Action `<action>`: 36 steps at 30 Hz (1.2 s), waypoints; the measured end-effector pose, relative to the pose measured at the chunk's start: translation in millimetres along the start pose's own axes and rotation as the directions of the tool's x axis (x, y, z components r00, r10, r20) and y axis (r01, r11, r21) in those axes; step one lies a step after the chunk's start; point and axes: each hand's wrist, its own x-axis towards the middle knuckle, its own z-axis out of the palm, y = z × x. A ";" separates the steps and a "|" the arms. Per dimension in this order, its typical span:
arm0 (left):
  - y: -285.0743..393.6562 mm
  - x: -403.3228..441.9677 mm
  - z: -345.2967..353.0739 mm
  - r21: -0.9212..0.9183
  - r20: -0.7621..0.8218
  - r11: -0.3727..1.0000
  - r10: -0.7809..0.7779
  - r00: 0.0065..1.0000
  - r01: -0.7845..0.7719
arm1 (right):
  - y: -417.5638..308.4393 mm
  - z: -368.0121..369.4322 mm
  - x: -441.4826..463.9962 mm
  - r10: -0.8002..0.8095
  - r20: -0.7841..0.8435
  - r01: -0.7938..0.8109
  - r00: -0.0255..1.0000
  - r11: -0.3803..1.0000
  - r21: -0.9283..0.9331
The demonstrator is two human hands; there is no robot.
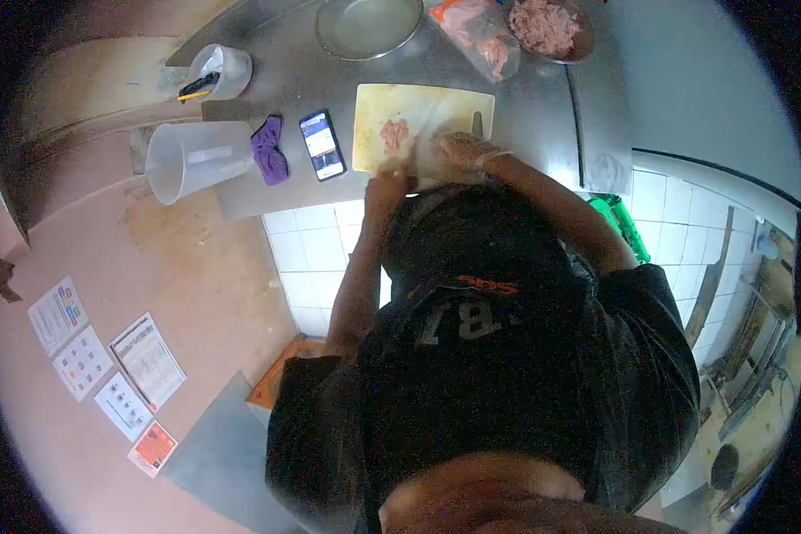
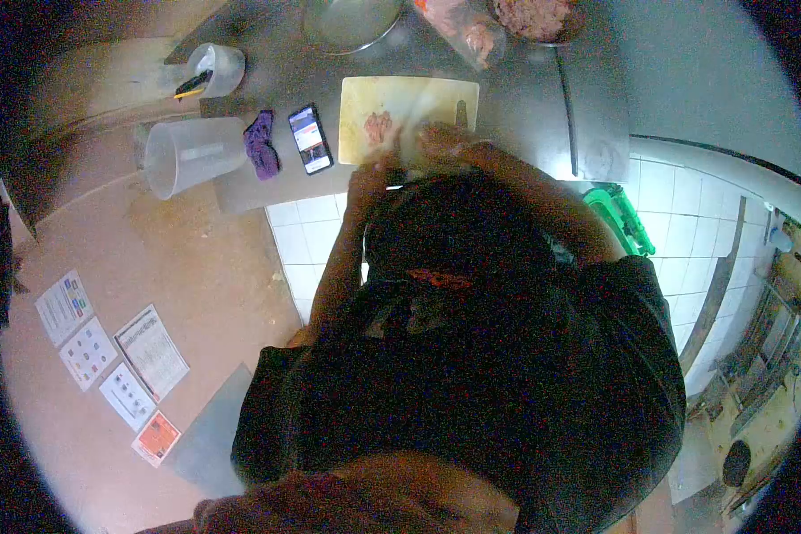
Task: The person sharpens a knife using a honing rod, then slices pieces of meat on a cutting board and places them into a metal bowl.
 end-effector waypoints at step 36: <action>5.2 -52.4 -32.3 -0.837 0.051 0.440 -0.531 0.846 0.327 | 68.2 -226.7 -110.4 0.394 -0.400 0.101 0.828 0.597 0.796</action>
